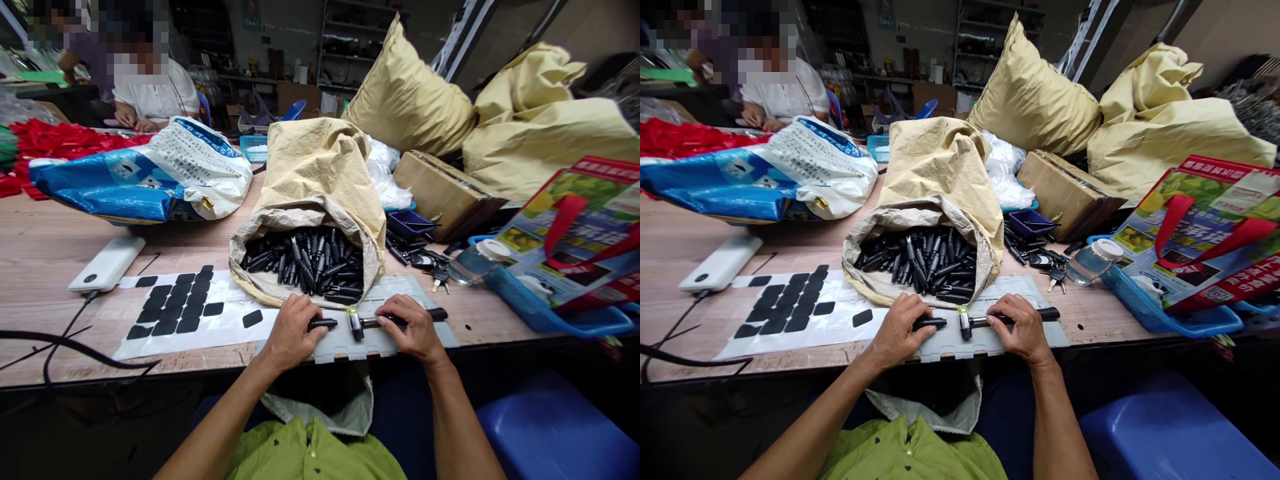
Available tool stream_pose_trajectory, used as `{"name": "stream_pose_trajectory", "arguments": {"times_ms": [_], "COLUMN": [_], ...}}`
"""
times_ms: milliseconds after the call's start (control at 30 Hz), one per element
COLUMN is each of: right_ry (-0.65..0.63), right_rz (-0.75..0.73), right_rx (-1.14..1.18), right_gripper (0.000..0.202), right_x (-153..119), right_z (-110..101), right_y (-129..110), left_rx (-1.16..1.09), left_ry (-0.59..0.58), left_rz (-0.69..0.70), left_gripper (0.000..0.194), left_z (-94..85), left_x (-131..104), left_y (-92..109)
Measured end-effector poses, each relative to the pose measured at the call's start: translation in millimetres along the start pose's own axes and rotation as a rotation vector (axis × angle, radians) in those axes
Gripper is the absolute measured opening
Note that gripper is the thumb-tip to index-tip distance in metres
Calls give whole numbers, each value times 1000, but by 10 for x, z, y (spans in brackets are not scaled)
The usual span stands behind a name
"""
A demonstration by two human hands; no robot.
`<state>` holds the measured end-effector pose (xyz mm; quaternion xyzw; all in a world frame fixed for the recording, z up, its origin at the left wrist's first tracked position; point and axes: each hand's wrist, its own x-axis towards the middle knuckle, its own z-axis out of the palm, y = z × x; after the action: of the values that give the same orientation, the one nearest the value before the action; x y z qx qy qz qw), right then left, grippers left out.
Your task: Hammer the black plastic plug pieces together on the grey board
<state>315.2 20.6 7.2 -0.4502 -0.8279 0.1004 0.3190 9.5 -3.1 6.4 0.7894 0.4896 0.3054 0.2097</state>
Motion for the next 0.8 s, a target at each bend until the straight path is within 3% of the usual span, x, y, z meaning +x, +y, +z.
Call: {"name": "stream_pose_trajectory", "arguments": {"times_ms": [800], "right_ry": [-3], "right_rz": [-7], "right_rx": [-9], "right_gripper": [11], "right_x": [2], "right_z": [-5], "right_y": [-5], "left_rx": [-3], "left_ry": [-4], "left_rz": [-4], "left_gripper": [9], "left_z": [-18], "left_x": [3], "left_y": [15]}}
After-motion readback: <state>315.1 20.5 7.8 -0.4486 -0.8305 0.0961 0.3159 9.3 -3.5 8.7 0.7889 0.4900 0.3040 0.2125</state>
